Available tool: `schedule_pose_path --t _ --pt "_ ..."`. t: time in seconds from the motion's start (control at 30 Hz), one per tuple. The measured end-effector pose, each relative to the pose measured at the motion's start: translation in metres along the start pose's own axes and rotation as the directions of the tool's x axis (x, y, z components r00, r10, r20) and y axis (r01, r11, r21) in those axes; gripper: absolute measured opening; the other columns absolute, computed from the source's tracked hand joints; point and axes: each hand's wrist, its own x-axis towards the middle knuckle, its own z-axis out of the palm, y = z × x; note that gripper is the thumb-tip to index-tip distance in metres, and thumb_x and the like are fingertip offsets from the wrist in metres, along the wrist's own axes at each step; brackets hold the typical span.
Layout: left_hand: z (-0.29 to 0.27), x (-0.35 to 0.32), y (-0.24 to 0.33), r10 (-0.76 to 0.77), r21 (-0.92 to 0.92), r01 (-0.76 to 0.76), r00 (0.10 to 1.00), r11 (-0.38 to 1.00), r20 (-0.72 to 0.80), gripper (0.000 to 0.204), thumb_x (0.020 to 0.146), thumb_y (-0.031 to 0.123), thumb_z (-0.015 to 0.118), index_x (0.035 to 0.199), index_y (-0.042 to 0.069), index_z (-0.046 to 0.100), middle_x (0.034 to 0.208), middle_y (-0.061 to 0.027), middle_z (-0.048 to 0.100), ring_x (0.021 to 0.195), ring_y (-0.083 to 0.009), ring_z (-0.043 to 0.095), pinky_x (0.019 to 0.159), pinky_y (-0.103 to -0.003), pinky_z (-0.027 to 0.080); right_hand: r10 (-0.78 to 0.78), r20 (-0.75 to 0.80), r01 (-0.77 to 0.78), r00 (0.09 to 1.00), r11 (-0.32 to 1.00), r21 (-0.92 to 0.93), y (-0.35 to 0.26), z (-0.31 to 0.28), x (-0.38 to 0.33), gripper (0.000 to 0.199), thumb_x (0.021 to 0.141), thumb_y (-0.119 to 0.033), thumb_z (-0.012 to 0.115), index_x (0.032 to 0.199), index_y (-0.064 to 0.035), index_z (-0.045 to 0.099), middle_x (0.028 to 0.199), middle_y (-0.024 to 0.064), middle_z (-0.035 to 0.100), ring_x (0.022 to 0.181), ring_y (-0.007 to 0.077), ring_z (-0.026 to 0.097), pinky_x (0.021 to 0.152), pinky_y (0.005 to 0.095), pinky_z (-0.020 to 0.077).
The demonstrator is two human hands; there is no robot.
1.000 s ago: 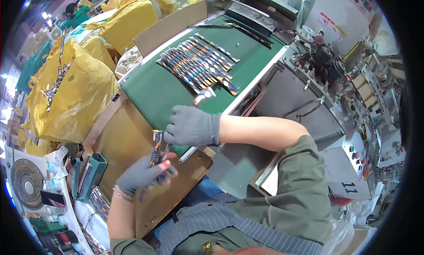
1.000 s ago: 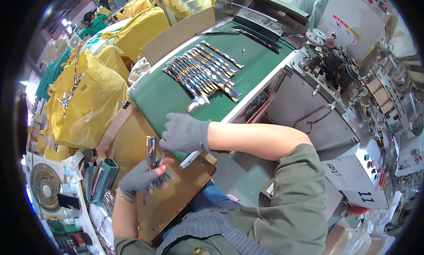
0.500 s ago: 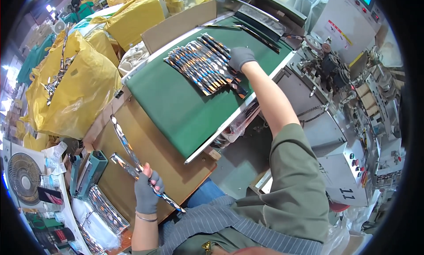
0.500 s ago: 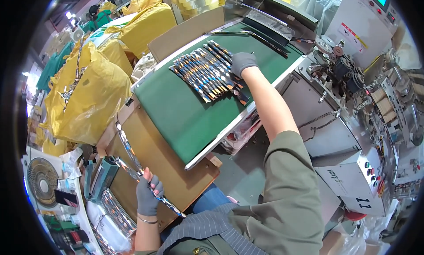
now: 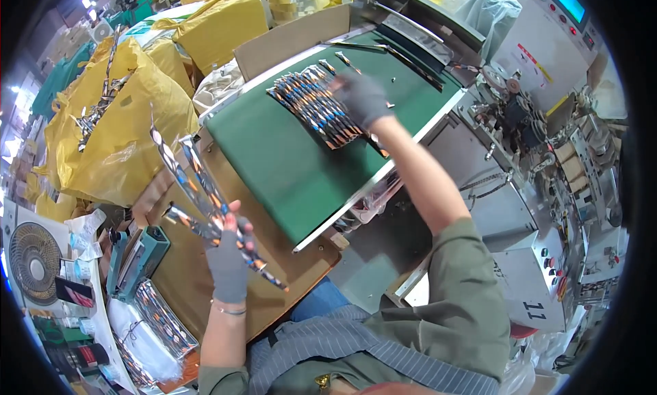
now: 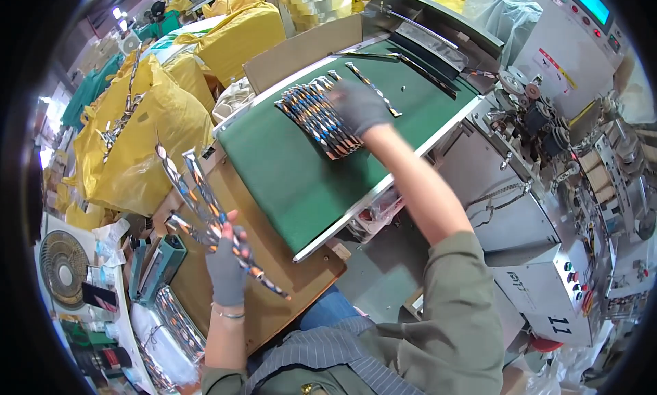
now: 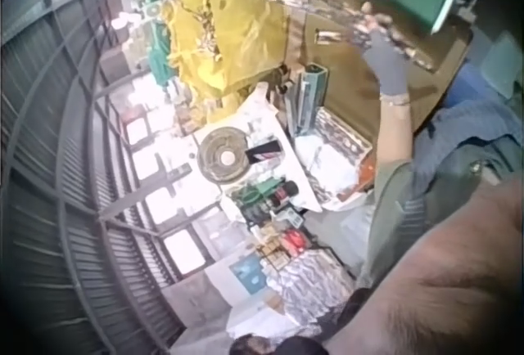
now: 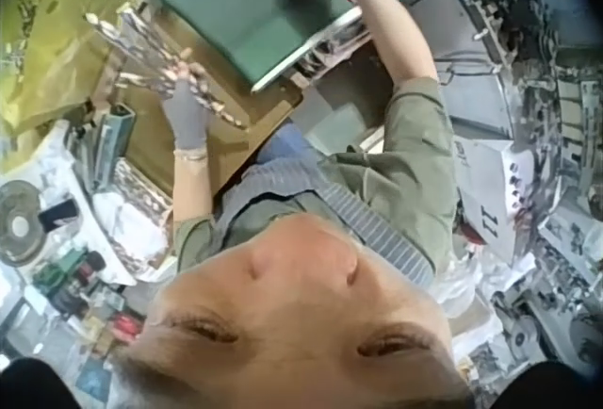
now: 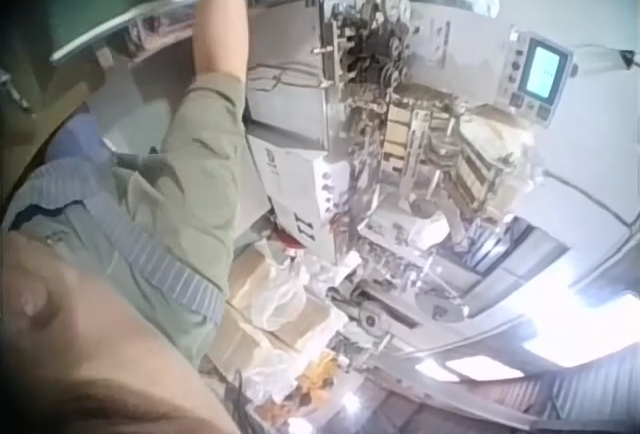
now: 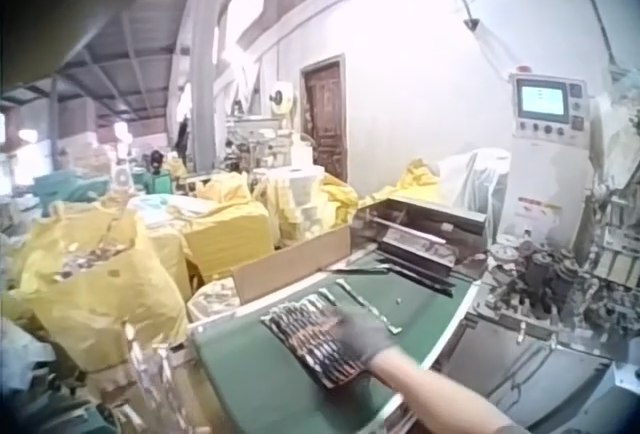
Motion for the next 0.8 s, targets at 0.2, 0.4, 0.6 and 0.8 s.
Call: schedule_pose_path --t 0.2,0.4,0.6,0.8 --pt "-0.032 -0.021 -0.007 -0.128 -0.095 0.121 0.989 0.988 -0.07 0.023 0.093 0.02 0.053 0.111 0.007 0.053 0.065 0.0016 0.046 0.042 -0.0047 0.038 0.038 -0.019 0.031 0.222 -0.071 -0.22 0.972 0.77 -0.599 0.125 -0.002 0.031 0.036 0.085 -0.034 0.056 0.103 -0.0034 0.059 0.091 0.0236 0.064 0.088 0.0382 0.062 0.079 0.0454 0.0483" --pt "-0.043 -0.005 0.009 -0.007 -0.041 -0.001 0.984 0.999 -0.178 0.011 0.088 0.016 0.061 0.091 0.008 0.055 0.06 0.0023 0.046 0.041 -0.0041 0.039 0.037 -0.019 0.029 -0.029 0.048 0.017 0.998 0.971 0.238 0.021 -0.001 -0.026 0.02 0.094 -0.023 0.048 0.091 -0.0035 0.054 0.065 0.0063 0.058 0.055 0.017 0.06 0.05 0.0331 0.0464" --pt "-0.03 0.029 0.071 0.146 -0.066 -0.151 0.987 0.986 -0.068 0.017 0.087 0.023 0.063 0.094 0.008 0.061 0.085 -0.0065 0.067 0.043 -0.0015 0.038 0.038 -0.016 0.029 -0.225 0.594 -0.231 0.772 0.772 0.592 -0.097 -0.017 -0.171 0.017 0.095 -0.021 0.048 0.088 -0.0052 0.049 0.062 -0.0021 0.049 0.044 0.0033 0.046 0.041 0.0168 0.036" --pt "-0.045 0.012 0.082 0.243 0.065 -0.241 0.97 0.968 -0.03 0.018 0.085 0.02 0.065 0.086 0.002 0.064 0.079 -0.0075 0.068 0.044 -0.0014 0.04 0.039 -0.018 0.031 -0.192 0.653 -0.363 0.732 0.702 0.612 -0.117 -0.014 -0.209 0.019 0.095 -0.021 0.05 0.089 -0.0037 0.052 0.065 -0.0013 0.053 0.047 0.003 0.047 0.043 0.0169 0.0371"
